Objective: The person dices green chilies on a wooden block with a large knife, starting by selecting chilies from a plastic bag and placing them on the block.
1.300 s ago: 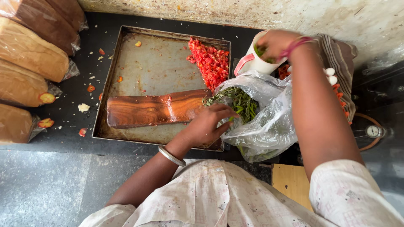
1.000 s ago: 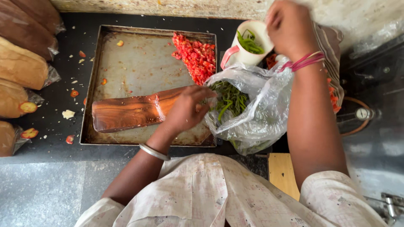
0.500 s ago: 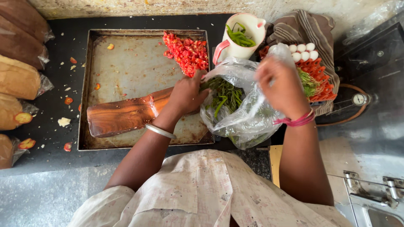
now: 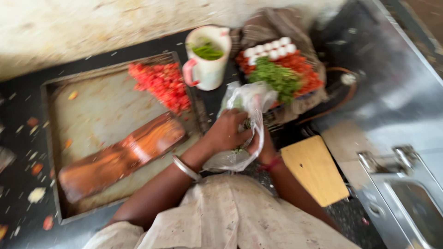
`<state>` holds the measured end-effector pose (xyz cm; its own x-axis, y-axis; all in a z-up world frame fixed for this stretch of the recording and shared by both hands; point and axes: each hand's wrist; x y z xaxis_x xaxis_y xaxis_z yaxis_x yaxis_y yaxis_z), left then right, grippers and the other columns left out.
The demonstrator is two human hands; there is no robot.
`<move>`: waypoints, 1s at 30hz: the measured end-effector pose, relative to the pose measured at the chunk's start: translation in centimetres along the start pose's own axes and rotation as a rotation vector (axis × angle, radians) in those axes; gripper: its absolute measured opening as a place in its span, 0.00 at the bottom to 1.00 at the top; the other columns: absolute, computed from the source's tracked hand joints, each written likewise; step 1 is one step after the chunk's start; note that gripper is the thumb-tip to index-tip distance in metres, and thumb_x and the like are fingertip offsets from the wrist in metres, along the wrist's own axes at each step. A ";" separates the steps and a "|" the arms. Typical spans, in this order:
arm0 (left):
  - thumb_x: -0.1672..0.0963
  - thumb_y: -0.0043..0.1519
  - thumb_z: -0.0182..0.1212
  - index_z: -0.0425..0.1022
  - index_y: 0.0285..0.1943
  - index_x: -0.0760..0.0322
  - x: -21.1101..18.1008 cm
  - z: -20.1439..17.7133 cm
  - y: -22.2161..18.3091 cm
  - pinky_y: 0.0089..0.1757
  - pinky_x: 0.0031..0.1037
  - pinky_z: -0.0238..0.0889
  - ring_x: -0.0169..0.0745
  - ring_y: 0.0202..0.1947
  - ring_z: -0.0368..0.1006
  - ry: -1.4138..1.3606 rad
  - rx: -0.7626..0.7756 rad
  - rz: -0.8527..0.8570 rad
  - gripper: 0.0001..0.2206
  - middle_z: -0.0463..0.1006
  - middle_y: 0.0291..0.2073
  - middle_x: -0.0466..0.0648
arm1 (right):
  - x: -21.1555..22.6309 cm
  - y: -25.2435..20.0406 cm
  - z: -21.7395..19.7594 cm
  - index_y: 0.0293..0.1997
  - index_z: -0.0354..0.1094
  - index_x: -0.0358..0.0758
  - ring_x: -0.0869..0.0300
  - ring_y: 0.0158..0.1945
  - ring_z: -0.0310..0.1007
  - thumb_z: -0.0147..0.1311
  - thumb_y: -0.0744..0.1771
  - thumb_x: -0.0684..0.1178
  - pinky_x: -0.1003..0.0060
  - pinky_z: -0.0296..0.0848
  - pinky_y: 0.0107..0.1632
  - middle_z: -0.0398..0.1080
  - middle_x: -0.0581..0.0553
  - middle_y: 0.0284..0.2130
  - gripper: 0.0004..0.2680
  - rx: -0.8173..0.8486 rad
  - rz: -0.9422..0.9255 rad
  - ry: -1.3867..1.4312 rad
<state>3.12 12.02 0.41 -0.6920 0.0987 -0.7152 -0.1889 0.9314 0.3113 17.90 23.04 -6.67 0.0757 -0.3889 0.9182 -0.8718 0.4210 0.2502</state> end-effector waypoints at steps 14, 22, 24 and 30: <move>0.61 0.64 0.64 0.79 0.52 0.68 -7.4 1.3 1.0 0.51 0.33 0.72 0.50 0.51 0.81 -0.441 -0.167 0.197 0.09 0.83 0.48 0.56 | -0.4 -19.8 -17.9 0.69 0.44 0.34 0.45 0.70 0.54 0.68 0.60 0.53 0.53 0.55 0.71 0.53 0.35 0.66 0.35 -1.295 0.611 -0.413; 0.61 0.61 0.64 0.78 0.53 0.70 -5.6 6.3 4.2 0.49 0.29 0.71 0.38 0.46 0.80 -0.396 -0.316 -0.099 0.12 0.84 0.42 0.52 | -3.5 -21.6 -37.9 0.63 0.52 0.34 0.46 0.66 0.59 0.64 0.63 0.50 0.53 0.57 0.70 0.58 0.36 0.61 0.26 -1.350 0.683 -0.617; 0.61 0.62 0.64 0.77 0.54 0.70 -5.5 7.2 5.6 0.47 0.27 0.71 0.36 0.45 0.80 -0.385 -0.337 -0.153 0.12 0.84 0.42 0.51 | -4.6 -21.4 -41.9 0.62 0.54 0.34 0.46 0.66 0.60 0.63 0.63 0.49 0.53 0.58 0.69 0.60 0.36 0.60 0.24 -1.327 0.689 -0.637; 0.61 0.63 0.65 0.78 0.53 0.69 -7.5 9.1 6.6 0.49 0.27 0.69 0.36 0.44 0.77 -0.379 -0.516 -0.153 0.10 0.82 0.41 0.50 | -9.3 -14.4 -40.8 0.58 0.61 0.34 0.46 0.63 0.63 0.60 0.65 0.47 0.53 0.60 0.68 0.64 0.37 0.57 0.17 -1.236 0.609 -0.701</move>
<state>13.41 20.59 2.11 -0.3557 0.1830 -0.9165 -0.6409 0.6660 0.3817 49.47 54.04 -6.24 -0.6731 -0.0568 0.7373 0.2716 0.9083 0.3180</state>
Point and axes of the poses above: each hand's wrist, its own y-axis towards the middle knuckle, its own z-axis out of the palm, x = y × z
